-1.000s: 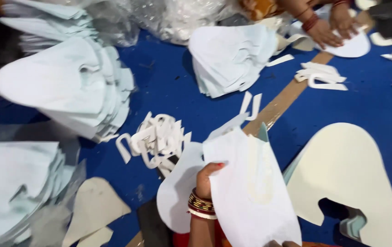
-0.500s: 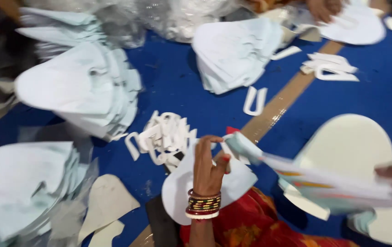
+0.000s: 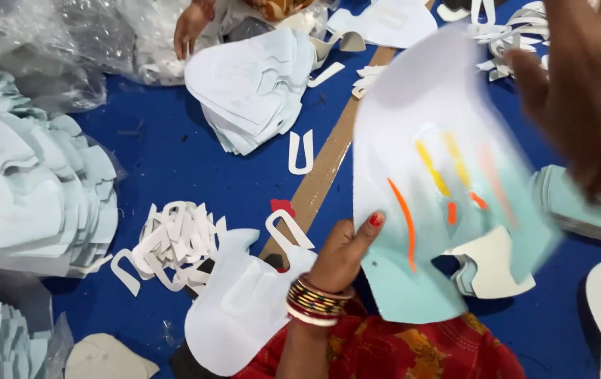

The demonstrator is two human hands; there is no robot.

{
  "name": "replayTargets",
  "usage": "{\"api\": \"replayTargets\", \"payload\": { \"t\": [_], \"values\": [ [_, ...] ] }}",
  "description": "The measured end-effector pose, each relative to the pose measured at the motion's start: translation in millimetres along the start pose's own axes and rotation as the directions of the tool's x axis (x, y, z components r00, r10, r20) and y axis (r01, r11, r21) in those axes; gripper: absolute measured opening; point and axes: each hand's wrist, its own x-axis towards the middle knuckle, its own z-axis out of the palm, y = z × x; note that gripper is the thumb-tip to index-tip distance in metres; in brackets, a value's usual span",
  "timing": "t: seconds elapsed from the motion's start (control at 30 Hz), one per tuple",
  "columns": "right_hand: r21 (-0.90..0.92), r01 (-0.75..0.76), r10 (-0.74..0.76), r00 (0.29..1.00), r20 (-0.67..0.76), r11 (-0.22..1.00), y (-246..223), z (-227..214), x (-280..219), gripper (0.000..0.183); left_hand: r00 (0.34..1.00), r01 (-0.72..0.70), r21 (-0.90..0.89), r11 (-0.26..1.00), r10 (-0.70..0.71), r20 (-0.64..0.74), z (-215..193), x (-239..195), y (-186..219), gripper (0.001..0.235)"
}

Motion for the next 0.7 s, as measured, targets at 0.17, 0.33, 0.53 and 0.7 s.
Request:
{"api": "replayTargets", "payload": {
  "t": [0.17, 0.33, 0.53, 0.7],
  "values": [
    [0.342, -0.248, 0.196, 0.964, 0.178, 0.906, -146.2, -63.4, -25.8, 0.025, 0.95, -0.312, -0.311, 0.898, 0.293, -0.106, 10.6, -15.3, 43.6, 0.059],
    [0.624, -0.424, 0.271, 0.904, 0.33, 0.656, -194.3, -46.4, -70.2, 0.023, 0.899, -0.425, -0.246, 0.871, 0.375, -0.224, 13.3, -16.9, 21.9, 0.056],
    [0.5, -0.309, 0.223, 0.948, 0.226, 0.809, -203.0, -39.9, -74.1, 0.023, 0.893, -0.446, -0.313, 0.839, 0.391, -0.224, 29.0, -31.9, 40.9, 0.052],
    [0.406, -0.264, 0.202, 0.961, 0.191, 0.875, -200.1, -33.9, -73.6, 0.021, 0.943, -0.322, -0.503, 0.802, 0.229, -0.24, 36.0, -23.8, 36.5, 0.052]
  ]
}}
